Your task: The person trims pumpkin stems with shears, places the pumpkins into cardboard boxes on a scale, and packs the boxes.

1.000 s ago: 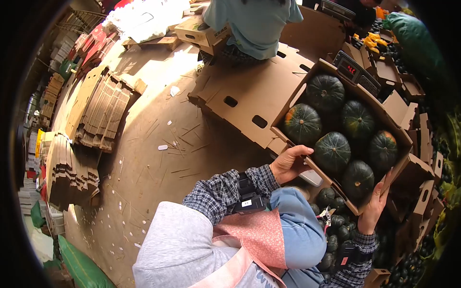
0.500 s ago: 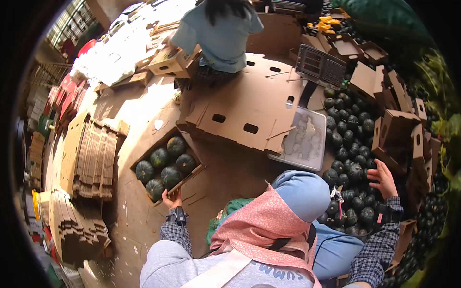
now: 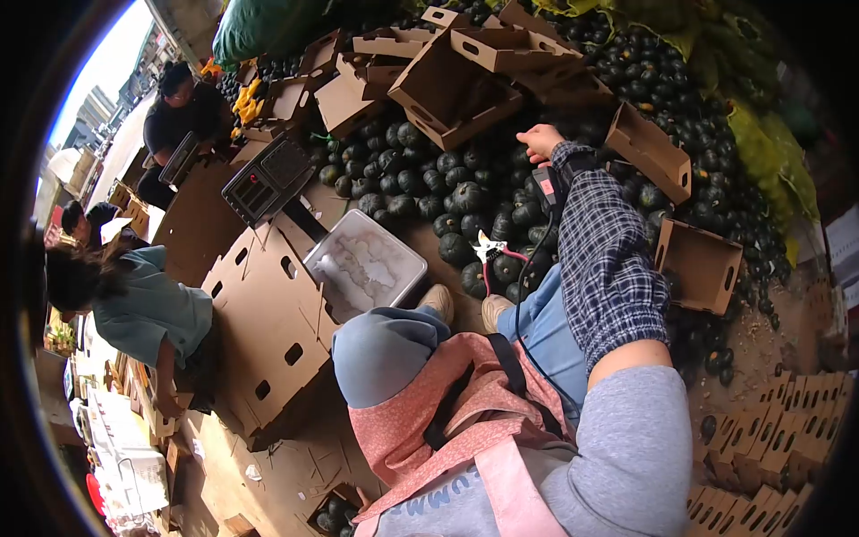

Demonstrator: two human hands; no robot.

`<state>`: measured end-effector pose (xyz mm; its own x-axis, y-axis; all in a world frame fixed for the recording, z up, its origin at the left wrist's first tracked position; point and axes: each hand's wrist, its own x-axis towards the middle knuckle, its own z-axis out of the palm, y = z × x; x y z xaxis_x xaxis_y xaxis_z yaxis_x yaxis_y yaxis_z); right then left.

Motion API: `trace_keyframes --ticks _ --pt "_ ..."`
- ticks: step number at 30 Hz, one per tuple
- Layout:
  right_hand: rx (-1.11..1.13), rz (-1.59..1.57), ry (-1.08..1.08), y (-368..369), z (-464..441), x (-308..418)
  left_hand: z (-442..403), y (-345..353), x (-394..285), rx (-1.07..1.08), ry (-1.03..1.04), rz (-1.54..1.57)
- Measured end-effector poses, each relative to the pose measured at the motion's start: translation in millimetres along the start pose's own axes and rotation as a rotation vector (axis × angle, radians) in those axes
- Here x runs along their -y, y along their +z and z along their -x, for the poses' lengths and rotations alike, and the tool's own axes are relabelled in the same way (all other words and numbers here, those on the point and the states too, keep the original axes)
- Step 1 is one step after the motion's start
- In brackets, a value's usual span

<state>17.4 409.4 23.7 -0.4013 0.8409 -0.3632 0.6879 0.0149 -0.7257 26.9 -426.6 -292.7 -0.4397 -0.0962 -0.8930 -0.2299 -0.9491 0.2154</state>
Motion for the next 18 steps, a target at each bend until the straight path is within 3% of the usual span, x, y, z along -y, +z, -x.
trace_keyframes --ticks 2,4,6,8,10,13,17,18 --pt "0.276 0.320 -0.077 9.0 5.8 13.2 -6.3 21.5 -15.3 0.025 -0.242 -0.273" --pt "0.382 0.535 -0.129 9.8 3.2 29.1 94.4 126.5 52.7 -0.086 -0.259 -1.366" --pt "0.274 0.496 -0.114 8.1 -29.5 45.4 101.4 132.8 71.7 0.470 -0.435 -2.233" --pt "-0.060 0.522 -0.226 6.8 -74.4 59.3 116.2 163.8 109.5 0.687 -0.460 -2.357" --pt "-0.394 0.576 -0.226 6.5 -108.3 80.3 122.9 192.4 141.4 0.615 -0.423 -2.260" --pt "-0.630 0.604 -0.306 -0.8 -131.5 108.4 135.0 228.0 168.5 0.565 -0.365 -2.221" --pt "-0.625 0.624 -0.356 -21.9 -190.5 117.3 152.3 255.1 182.8 0.563 -0.337 -2.260" --pt "-0.644 0.669 -0.493 -29.3 -216.4 106.4 155.9 258.3 184.0 0.576 -0.344 -2.282"
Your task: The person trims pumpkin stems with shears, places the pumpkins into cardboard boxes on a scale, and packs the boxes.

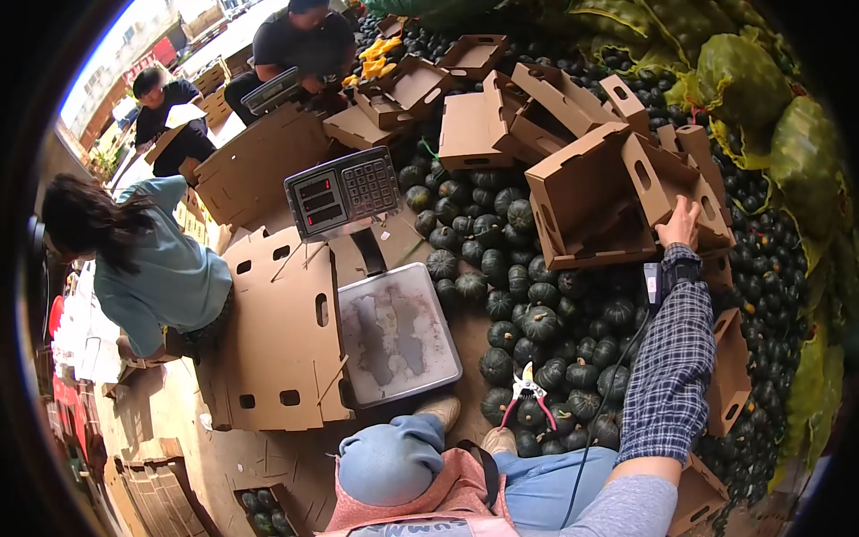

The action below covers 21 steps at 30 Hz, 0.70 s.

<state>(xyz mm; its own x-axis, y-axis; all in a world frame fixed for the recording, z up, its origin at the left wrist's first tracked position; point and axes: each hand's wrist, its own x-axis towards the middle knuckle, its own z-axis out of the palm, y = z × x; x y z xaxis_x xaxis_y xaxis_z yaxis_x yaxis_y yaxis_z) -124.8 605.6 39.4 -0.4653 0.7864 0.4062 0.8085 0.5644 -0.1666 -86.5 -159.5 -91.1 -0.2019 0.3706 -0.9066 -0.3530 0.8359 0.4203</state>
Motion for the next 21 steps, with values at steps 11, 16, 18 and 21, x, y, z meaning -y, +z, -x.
trace_keyframes --ticks 11,16,18,21 --pt "-0.297 0.153 -0.968 -88.5 76.6 77.4 73.3 -29.9 -44.6 0.339 -0.126 -0.404" --pt "0.063 -0.079 -1.543 -101.8 216.7 143.3 107.6 -55.9 -68.8 0.726 -0.298 -0.718" --pt "0.208 -0.158 -1.724 -80.6 266.7 136.9 123.4 -61.7 -77.9 0.935 -0.423 -0.846" --pt "0.415 -0.241 -1.808 -25.1 318.1 120.5 143.4 -66.2 -94.8 1.236 -0.600 -1.046"
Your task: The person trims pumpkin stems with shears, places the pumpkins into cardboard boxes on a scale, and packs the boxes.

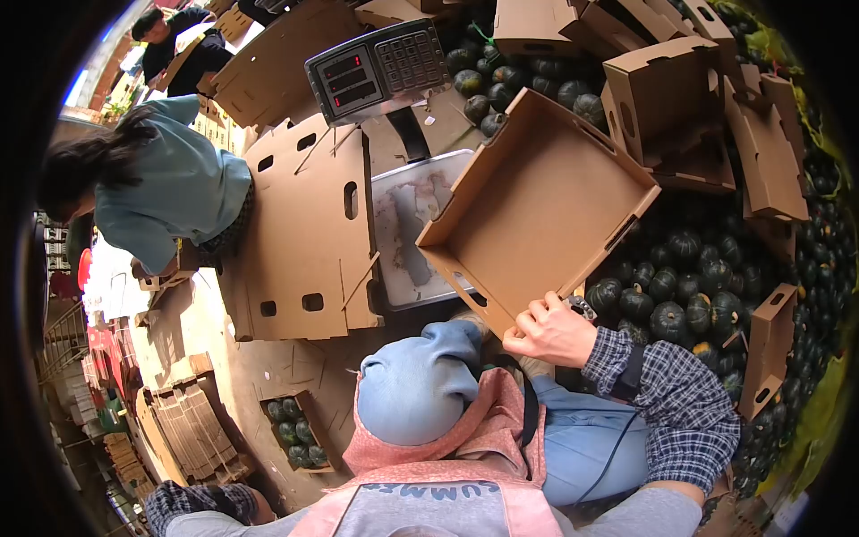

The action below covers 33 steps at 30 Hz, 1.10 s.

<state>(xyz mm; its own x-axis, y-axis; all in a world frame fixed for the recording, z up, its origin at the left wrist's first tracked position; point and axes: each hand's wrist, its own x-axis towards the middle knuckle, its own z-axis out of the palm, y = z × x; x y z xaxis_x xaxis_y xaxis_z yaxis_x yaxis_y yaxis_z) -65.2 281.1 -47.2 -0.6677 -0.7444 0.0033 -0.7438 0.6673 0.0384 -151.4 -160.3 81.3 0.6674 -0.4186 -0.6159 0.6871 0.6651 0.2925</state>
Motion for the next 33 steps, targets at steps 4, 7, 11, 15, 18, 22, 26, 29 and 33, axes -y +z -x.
trace_keyframes --ticks 4,7,11,15,18,22,26,29,33 --pt "-0.077 -0.123 0.186 70.6 -48.7 15.5 12.0 -16.1 -1.4 0.113 0.046 -0.080" --pt "-0.155 -0.142 0.244 113.7 -103.6 20.2 3.4 -66.6 22.7 -0.193 0.546 0.168" --pt "-0.217 -0.430 0.352 158.6 -159.5 20.4 18.6 -101.2 48.6 -0.918 0.438 0.093" --pt "-0.503 -0.900 0.723 137.5 -197.7 2.0 16.7 -89.6 129.6 -1.986 0.208 0.520" --pt "-0.386 -1.606 1.027 102.7 -223.7 -8.3 -15.2 -86.1 211.1 -2.206 -0.058 0.989" --pt "-0.323 -1.709 1.062 96.3 -254.5 -8.1 -72.5 -89.6 294.8 -2.070 -0.431 1.452" --pt "-0.320 -1.571 1.009 124.2 -269.6 -8.8 -86.9 -89.2 309.4 -2.051 -0.495 1.584" --pt "-0.638 -1.413 0.911 121.6 -284.0 8.4 -92.2 -99.5 337.9 -2.220 -0.288 1.601" --pt "-0.745 -1.339 0.850 129.5 -289.9 12.4 -78.9 -98.3 359.6 -2.282 -0.090 1.502"
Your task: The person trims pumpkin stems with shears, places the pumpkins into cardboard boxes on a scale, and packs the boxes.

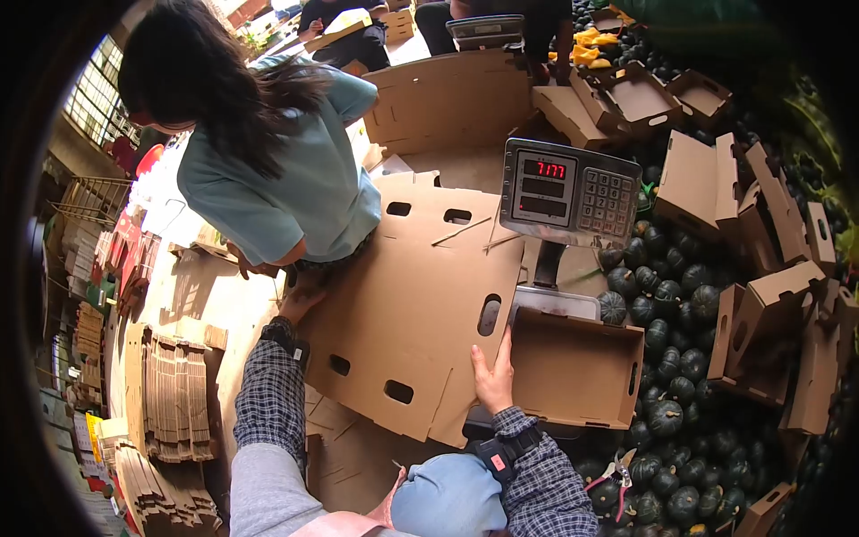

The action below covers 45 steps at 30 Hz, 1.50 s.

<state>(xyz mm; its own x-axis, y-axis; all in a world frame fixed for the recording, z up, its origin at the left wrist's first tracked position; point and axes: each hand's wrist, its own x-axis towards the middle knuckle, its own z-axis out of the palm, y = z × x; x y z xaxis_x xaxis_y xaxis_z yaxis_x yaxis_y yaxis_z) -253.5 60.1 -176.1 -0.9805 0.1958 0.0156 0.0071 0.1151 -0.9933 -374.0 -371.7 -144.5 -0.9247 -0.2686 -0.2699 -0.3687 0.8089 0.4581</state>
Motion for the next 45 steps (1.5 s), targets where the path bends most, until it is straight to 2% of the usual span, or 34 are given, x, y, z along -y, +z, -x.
trace_keyframes --ticks 1,5,8,11,14,22,24,25,26,28,31,34,37,40,43,45 --pt "0.031 -0.075 0.016 -2.4 0.4 7.8 -1.2 -1.3 -4.0 0.041 0.034 0.023" --pt "0.035 -0.035 0.024 -3.0 2.6 15.0 6.2 -9.5 -26.1 0.190 0.130 0.082" --pt "0.044 -0.030 0.022 -2.9 0.5 19.1 1.5 -6.0 -18.2 0.129 0.170 0.276" --pt "0.056 0.000 0.028 -4.6 1.5 19.8 7.5 -6.6 -28.7 0.124 0.077 0.340" --pt "0.067 0.016 0.022 -5.2 1.7 18.9 -7.3 -5.6 -9.4 0.187 0.005 0.326" --pt "0.078 -0.011 0.015 -6.0 1.2 19.7 -0.5 -7.9 -23.2 0.174 0.018 0.280" --pt "0.076 0.005 0.004 -5.8 1.5 16.3 5.7 -6.0 -33.9 0.101 0.099 0.215" --pt "0.075 0.012 -0.003 -5.4 0.7 14.9 -2.7 -2.8 -28.2 0.063 0.177 0.037" --pt "0.075 0.014 -0.007 -5.5 0.6 14.3 -9.9 -0.4 -24.6 0.013 0.249 -0.143" --pt "0.077 0.017 -0.013 -5.6 0.1 12.8 -54.2 17.7 14.5 -0.068 0.423 -0.794" --pt "0.087 0.013 0.002 -7.0 0.3 15.9 -52.5 38.4 6.9 -0.399 0.552 -0.326" --pt "0.099 -0.007 0.038 -8.3 0.1 19.4 -38.3 39.2 -7.2 -0.317 0.530 -0.070" --pt "0.106 -0.001 0.037 -9.4 0.4 20.0 -30.2 36.2 -15.6 -0.242 0.300 0.137" --pt "0.121 0.000 0.063 -10.9 0.3 23.9 -21.9 18.7 -19.9 -0.076 0.189 -0.018" --pt "0.107 -0.004 0.061 -9.7 0.9 25.8 -10.2 4.4 -27.7 0.023 0.239 0.087" --pt "0.106 0.009 0.044 -9.4 -0.3 33.6 -6.8 8.9 -19.6 -0.090 0.073 0.088"
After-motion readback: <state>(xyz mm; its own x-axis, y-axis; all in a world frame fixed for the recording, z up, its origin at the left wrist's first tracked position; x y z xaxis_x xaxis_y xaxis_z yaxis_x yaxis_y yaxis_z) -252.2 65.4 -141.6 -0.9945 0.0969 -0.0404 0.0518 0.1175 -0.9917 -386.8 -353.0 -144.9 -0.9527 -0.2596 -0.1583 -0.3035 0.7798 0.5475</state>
